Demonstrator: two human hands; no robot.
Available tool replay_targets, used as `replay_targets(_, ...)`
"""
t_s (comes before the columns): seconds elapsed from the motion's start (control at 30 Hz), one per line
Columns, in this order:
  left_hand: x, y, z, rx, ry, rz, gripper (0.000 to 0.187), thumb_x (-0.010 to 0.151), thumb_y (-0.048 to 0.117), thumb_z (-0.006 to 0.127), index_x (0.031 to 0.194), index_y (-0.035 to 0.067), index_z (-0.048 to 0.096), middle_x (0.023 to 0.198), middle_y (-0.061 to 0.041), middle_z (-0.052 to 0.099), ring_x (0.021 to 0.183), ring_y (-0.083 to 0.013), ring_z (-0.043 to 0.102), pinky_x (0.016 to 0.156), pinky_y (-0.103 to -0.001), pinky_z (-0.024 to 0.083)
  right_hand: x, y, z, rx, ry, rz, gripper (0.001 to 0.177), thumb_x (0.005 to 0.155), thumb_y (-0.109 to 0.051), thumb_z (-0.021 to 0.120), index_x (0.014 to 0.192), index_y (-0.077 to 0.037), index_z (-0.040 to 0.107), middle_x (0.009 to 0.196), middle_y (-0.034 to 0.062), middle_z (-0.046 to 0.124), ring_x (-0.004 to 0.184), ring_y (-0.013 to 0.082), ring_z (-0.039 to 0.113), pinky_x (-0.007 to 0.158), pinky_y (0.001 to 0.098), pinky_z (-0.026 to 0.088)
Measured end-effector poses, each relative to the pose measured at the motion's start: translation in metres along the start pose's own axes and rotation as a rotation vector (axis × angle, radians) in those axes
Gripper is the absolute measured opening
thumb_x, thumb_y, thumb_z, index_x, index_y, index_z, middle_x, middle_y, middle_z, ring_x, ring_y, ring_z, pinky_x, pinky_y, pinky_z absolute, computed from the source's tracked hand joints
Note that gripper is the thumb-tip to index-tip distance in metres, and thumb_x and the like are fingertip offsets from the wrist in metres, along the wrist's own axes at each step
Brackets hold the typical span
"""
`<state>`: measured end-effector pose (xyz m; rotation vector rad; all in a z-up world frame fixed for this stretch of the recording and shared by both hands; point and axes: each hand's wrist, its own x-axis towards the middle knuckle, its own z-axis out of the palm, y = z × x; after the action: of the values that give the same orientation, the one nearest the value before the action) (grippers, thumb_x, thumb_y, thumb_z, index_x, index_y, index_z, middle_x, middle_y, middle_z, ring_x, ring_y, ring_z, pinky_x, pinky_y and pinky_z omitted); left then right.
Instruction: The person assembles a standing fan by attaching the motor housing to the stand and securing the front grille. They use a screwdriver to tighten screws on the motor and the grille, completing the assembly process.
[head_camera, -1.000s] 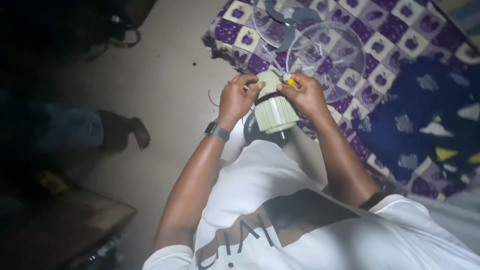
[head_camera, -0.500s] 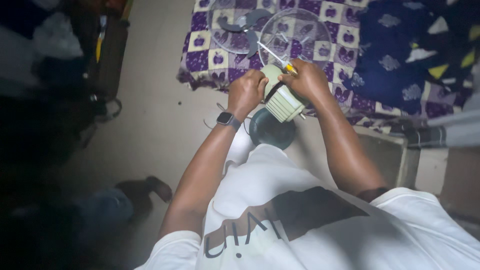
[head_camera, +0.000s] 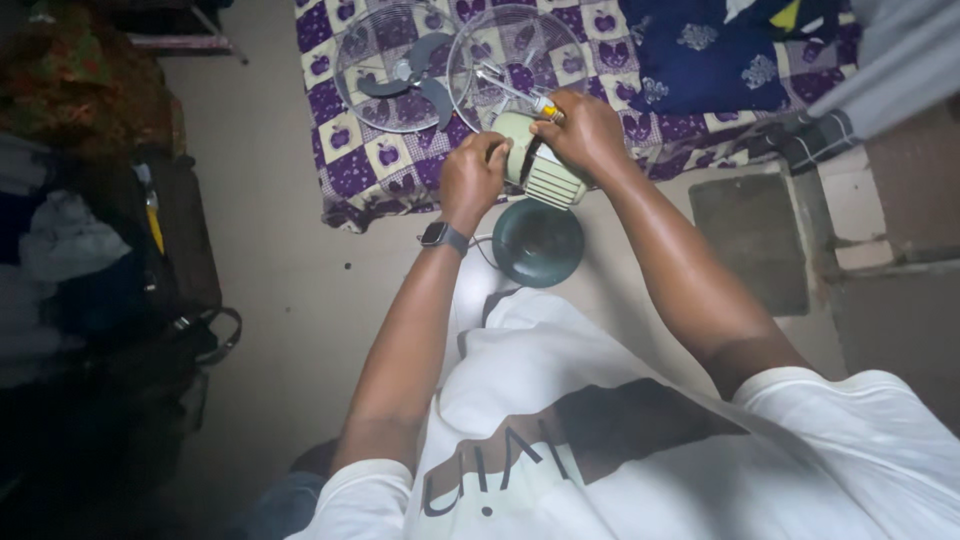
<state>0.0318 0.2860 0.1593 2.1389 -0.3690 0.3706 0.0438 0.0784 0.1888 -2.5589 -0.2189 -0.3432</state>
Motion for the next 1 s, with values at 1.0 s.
replay_targets(1.0,0.048,-0.074,0.052,-0.856,-0.817,-0.527,0.074,0.095,0.056,0.061,0.143,0.001,0.054,0.134,-0.012,0.064,0.122,-0.0209,0.061,0.104,-0.035,0.048,-0.023,-0.022,0.007,-0.113,0.374,0.301,0.025,0.087,-0.021,0.079,0.104,-0.004,0.072,0.097,0.0160,0.072,0.090,0.0377,0.069,0.077,0.0478,0.054)
